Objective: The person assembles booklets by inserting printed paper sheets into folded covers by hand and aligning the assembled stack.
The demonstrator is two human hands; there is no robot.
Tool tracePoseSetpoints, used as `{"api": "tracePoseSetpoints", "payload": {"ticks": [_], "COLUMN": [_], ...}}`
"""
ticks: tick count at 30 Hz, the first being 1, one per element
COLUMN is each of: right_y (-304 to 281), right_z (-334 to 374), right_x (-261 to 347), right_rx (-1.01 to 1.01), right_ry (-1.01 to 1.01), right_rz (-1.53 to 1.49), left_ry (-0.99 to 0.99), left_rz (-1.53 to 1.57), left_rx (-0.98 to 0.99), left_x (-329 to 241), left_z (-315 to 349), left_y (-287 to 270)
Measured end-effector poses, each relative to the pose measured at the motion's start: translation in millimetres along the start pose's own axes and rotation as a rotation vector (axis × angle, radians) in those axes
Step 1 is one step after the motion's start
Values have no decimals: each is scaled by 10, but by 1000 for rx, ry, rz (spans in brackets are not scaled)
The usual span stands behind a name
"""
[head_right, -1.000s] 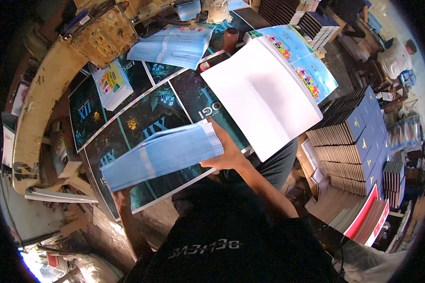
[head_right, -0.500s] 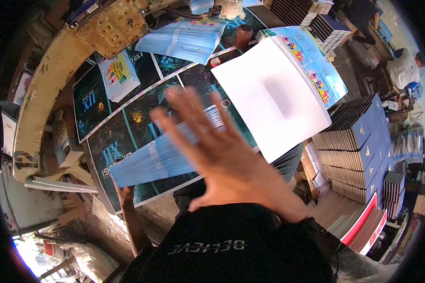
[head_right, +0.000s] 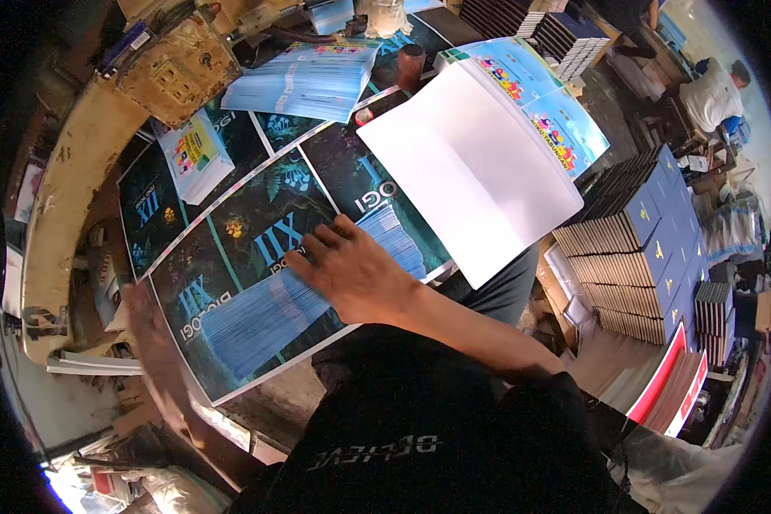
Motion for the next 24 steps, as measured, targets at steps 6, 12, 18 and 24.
{"api": "tracePoseSetpoints", "payload": {"ticks": [6, 12, 18, 24], "right_y": [57, -19, -318, -41], "right_z": [-2, 171, 256, 219], "right_x": [-36, -124, -99, -268], "right_rx": [-30, -35, -38, -6], "right_ry": [1, 74, 96, 170], "right_rz": [9, 28, -131, -55], "left_ry": [247, 240, 336, 306], "left_rz": [-325, -323, -297, -445], "left_rx": [279, 321, 285, 213], "left_x": [-947, -527, -859, -751], "left_z": [-265, -185, -352, -357], "left_y": [713, 1096, 774, 1108]}}
Point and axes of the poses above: each hand's wrist, its own z-axis away from the middle knuckle, its own y-axis out of the palm, x = y × z, the point moved 7 cm from there along -z, towards the middle knuckle, and after that the axes turned 8 degrees about -z, right-handed, at the moved point
